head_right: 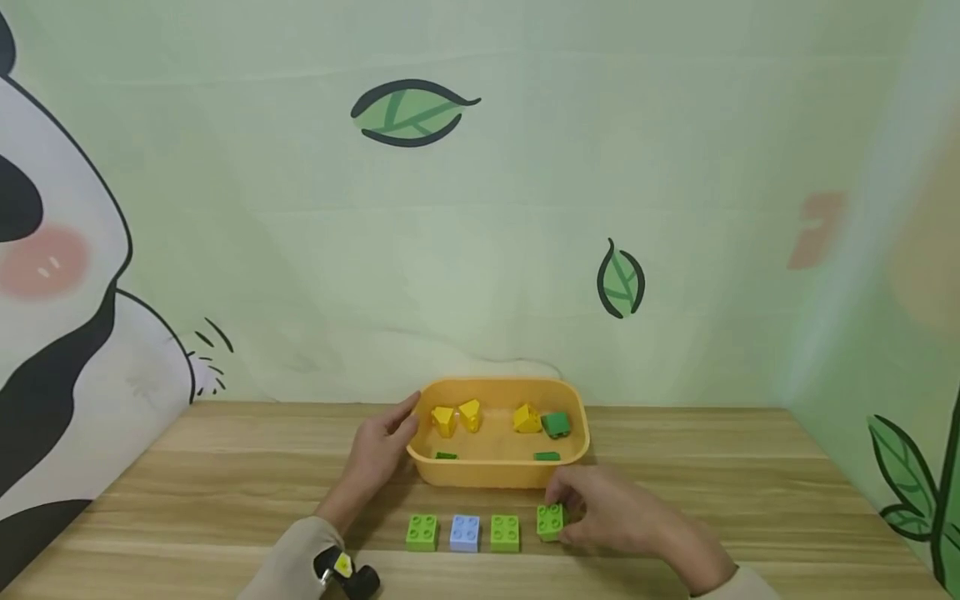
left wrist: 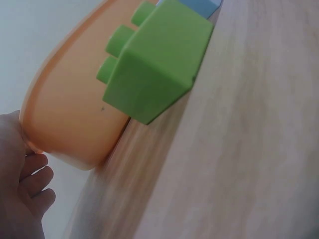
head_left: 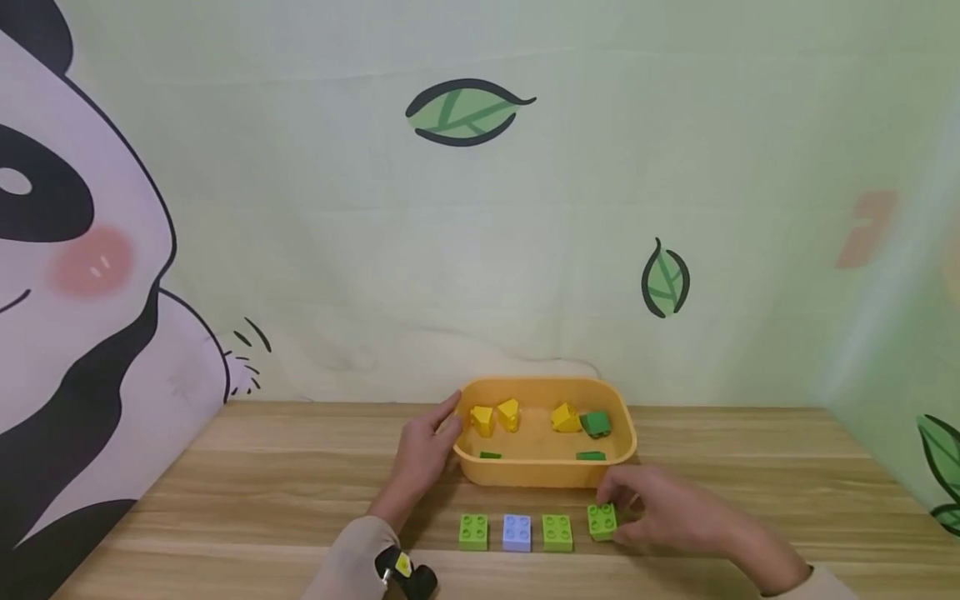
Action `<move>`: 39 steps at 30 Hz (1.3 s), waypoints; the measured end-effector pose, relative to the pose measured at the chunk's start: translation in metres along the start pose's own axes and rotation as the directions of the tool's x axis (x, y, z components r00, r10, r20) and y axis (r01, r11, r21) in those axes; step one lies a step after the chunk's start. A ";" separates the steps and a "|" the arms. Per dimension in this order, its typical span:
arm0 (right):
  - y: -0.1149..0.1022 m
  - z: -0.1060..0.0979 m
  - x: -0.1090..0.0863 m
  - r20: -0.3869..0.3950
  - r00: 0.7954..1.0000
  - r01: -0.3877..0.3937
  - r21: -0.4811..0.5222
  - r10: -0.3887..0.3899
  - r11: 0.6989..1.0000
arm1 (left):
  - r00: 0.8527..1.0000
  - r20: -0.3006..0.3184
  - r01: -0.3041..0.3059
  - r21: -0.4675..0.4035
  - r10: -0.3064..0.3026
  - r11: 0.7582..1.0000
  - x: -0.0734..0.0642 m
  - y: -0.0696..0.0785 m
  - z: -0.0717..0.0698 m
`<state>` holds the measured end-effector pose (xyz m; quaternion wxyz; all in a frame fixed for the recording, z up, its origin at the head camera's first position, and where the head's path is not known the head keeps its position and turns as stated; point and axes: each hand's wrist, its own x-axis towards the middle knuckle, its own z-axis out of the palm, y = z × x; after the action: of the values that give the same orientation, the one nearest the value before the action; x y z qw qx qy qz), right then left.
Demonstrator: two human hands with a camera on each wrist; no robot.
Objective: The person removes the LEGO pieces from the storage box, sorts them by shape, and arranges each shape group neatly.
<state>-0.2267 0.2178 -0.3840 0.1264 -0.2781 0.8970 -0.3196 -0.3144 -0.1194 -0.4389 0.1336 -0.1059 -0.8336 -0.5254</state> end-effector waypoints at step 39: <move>-0.016 -0.012 0.001 0.010 1.000 -0.021 0.068 0.020 0.997 | 1.000 0.004 -0.006 0.005 0.006 1.000 0.000 0.001 0.000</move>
<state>-0.2254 0.2127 -0.3643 0.1430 -0.2659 0.8877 -0.3475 -0.3141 -0.1193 -0.4382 0.1338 -0.1089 -0.8349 -0.5227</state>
